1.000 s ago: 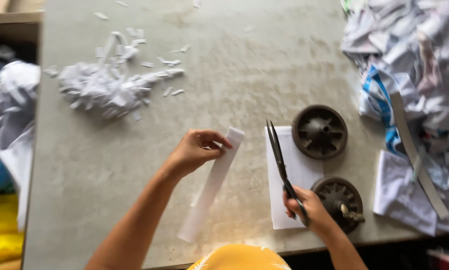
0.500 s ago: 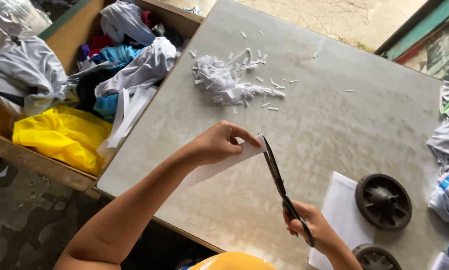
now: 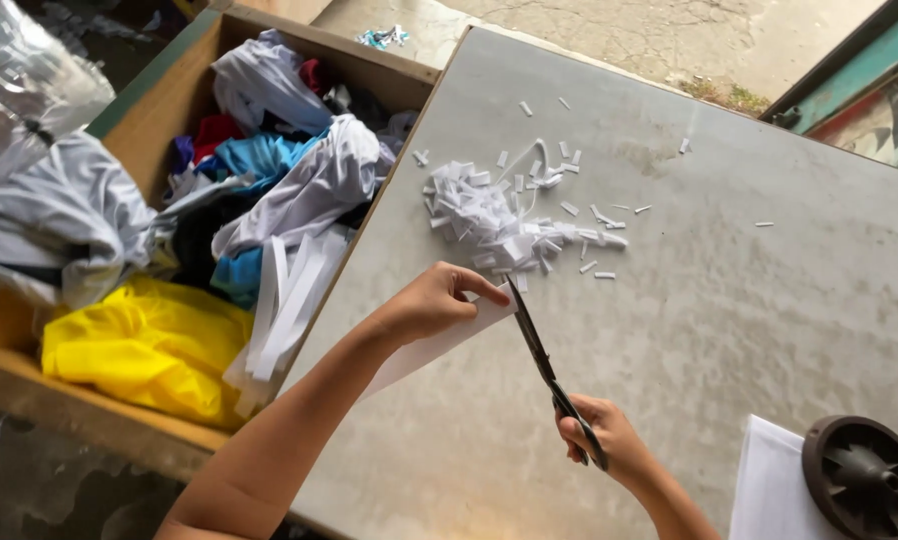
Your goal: The person uses scissors to cut a long white sheet of paper into small rectangular pieces on a table. The cut pieces are dropped onto the table surface, and the remaining paper is repositioned for further cutting. Two metal weights are used to hold the paper in place during the process.
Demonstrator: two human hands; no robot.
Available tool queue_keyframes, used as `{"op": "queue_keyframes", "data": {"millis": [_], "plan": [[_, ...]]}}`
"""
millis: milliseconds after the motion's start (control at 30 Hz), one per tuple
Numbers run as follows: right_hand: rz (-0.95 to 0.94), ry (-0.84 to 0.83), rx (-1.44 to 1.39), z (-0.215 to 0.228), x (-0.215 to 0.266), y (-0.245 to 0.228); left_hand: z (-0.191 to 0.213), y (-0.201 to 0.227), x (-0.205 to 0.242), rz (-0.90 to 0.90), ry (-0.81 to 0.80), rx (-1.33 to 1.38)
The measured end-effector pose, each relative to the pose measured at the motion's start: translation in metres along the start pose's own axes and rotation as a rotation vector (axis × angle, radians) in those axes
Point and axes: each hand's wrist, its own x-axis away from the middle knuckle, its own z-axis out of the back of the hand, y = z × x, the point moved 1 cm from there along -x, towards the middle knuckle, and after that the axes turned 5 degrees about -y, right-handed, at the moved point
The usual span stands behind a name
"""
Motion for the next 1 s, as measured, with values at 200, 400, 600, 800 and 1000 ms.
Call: {"op": "queue_keyframes", "data": {"millis": [200,400,600,800,1000], "plan": [[-0.128,0.152,0.005,0.000,-0.068,-0.018,0.038,-0.064,-0.103,-0.086,-0.057,0.189],[0.169,0.382,-0.225,-0.002,-0.100,-0.063,0.016,-0.106,-0.149,-0.335,-0.105,0.271],[0.402,0.521,-0.411,0.001,-0.124,-0.082,-0.002,-0.063,-0.111,-0.384,0.022,0.020],[0.484,0.617,-0.362,0.067,-0.105,-0.098,-0.016,-0.076,-0.006,-0.437,-0.021,-0.066],[0.501,0.684,-0.289,0.060,-0.059,-0.138,-0.028,-0.075,0.057,-0.318,-0.167,0.357]]}}
